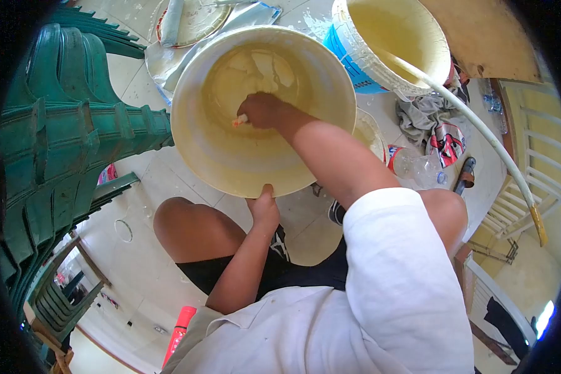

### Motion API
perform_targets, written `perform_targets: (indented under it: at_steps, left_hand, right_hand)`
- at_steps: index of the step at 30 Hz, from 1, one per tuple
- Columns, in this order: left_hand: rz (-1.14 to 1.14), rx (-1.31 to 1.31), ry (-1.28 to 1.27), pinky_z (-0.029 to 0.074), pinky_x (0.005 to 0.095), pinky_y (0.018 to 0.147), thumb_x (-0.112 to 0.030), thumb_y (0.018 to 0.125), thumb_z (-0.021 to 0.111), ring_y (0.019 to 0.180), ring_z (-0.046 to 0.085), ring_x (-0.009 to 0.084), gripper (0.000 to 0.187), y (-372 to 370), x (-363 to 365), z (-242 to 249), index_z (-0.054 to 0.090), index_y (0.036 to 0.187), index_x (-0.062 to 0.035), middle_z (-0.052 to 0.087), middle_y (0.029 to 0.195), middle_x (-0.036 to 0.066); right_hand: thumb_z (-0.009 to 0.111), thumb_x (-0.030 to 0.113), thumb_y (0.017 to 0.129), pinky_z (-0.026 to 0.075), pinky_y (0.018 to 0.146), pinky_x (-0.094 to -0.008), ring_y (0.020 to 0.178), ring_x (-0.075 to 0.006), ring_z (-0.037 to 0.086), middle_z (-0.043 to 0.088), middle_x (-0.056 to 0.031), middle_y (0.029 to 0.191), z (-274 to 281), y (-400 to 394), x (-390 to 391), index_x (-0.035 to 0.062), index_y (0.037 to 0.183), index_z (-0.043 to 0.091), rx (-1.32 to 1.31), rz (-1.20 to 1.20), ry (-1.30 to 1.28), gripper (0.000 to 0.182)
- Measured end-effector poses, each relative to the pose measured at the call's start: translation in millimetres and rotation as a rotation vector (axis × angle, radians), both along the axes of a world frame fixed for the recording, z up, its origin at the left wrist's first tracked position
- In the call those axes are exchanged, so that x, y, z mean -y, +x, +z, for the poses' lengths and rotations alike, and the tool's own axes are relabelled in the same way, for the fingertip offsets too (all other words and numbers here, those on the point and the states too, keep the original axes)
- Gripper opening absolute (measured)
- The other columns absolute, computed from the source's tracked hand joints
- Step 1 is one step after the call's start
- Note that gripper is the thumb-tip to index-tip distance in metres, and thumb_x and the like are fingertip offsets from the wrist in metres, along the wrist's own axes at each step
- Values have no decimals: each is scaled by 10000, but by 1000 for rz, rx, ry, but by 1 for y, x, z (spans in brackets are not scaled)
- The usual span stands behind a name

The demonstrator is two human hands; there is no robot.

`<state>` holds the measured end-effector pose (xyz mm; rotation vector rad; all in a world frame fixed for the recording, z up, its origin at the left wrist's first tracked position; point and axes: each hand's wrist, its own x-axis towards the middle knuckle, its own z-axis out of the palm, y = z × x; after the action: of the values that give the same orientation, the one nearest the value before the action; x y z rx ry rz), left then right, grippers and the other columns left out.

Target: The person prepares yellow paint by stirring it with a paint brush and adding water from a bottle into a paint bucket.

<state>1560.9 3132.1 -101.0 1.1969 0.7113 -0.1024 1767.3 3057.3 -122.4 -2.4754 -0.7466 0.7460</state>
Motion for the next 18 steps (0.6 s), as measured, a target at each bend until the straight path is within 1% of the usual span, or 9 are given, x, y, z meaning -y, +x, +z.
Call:
perform_targets:
  at_steps: [1, 3, 4, 6, 10, 12, 15, 16, 18]
  left_hand:
    - [-10, 10, 16, 372, 289, 870, 35, 725, 468, 965, 505, 200, 383, 1, 0, 2, 434, 1106, 38, 512, 1051, 84]
    - [-54, 18, 58, 366, 285, 877, 41, 725, 462, 975, 501, 199, 389, 1, -1, 5, 432, 1112, 37, 510, 1057, 84]
    - [-104, 30, 99, 361, 282, 885, 46, 724, 456, 986, 498, 197, 395, 2, -1, 6, 429, 1118, 36, 507, 1064, 84]
    - [-22, 53, 35, 354, 278, 893, 50, 721, 455, 998, 492, 198, 401, 4, 3, 5, 429, 1120, 34, 503, 1072, 84]
    - [160, 31, -85, 337, 274, 913, 61, 718, 451, 1024, 480, 199, 405, 4, 9, 2, 434, 1121, 27, 495, 1084, 83]
    - [122, 37, -84, 339, 280, 916, 63, 723, 451, 1025, 481, 202, 410, 5, 9, 4, 427, 1131, 25, 490, 1094, 82]
    - [36, 35, -27, 347, 293, 918, 65, 732, 451, 1029, 484, 206, 420, 3, 7, 2, 414, 1148, 22, 484, 1107, 81]
    - [-16, 24, 28, 354, 301, 917, 64, 736, 451, 1031, 485, 208, 424, 1, 7, 0, 407, 1156, 23, 481, 1111, 82]
    - [-14, 38, 17, 360, 308, 914, 65, 733, 452, 1032, 486, 212, 426, -3, 7, -3, 406, 1155, 25, 484, 1108, 83]
  right_hand:
    - [614, 75, 682, 469, 781, -385, 937, -265, 574, 624, -66, 965, -4, 6, 4, 159, 866, 646, 0, 4, 3, 205]
    - [578, 74, 717, 468, 809, -397, 971, -281, 567, 616, -58, 1037, -14, 20, 12, 158, 882, 645, 408, 20, 263, 198]
    - [578, 74, 717, 468, 809, -397, 971, -281, 567, 616, -58, 1037, -19, 28, 15, 158, 882, 645, 412, 22, 264, 198]
    - [576, 116, 709, 460, 834, -370, 1014, -289, 552, 576, -77, 1129, -27, 36, 20, 155, 917, 637, 811, 168, 89, 219]
    - [512, 85, 743, 465, 806, -440, 990, -279, 564, 599, -75, 1062, -42, 17, 24, 155, 894, 642, 716, -6, -56, 211]
    - [511, 107, 744, 470, 794, -435, 966, -296, 566, 589, -110, 1033, -45, 2, 25, 148, 888, 641, 362, -236, -178, 199]
    - [524, 51, 710, 478, 816, -397, 1018, -295, 544, 549, -120, 1146, -9, 5, 15, 108, 938, 630, 132, -244, -256, 258]
    - [524, 51, 710, 478, 816, -397, 1018, -295, 544, 549, -120, 1146, -7, 8, 14, 108, 938, 630, 131, -244, -258, 258]
    - [515, 115, 739, 476, 777, -420, 912, -307, 580, 581, -129, 992, -6, 17, 14, 121, 872, 641, 558, -145, 83, 183]
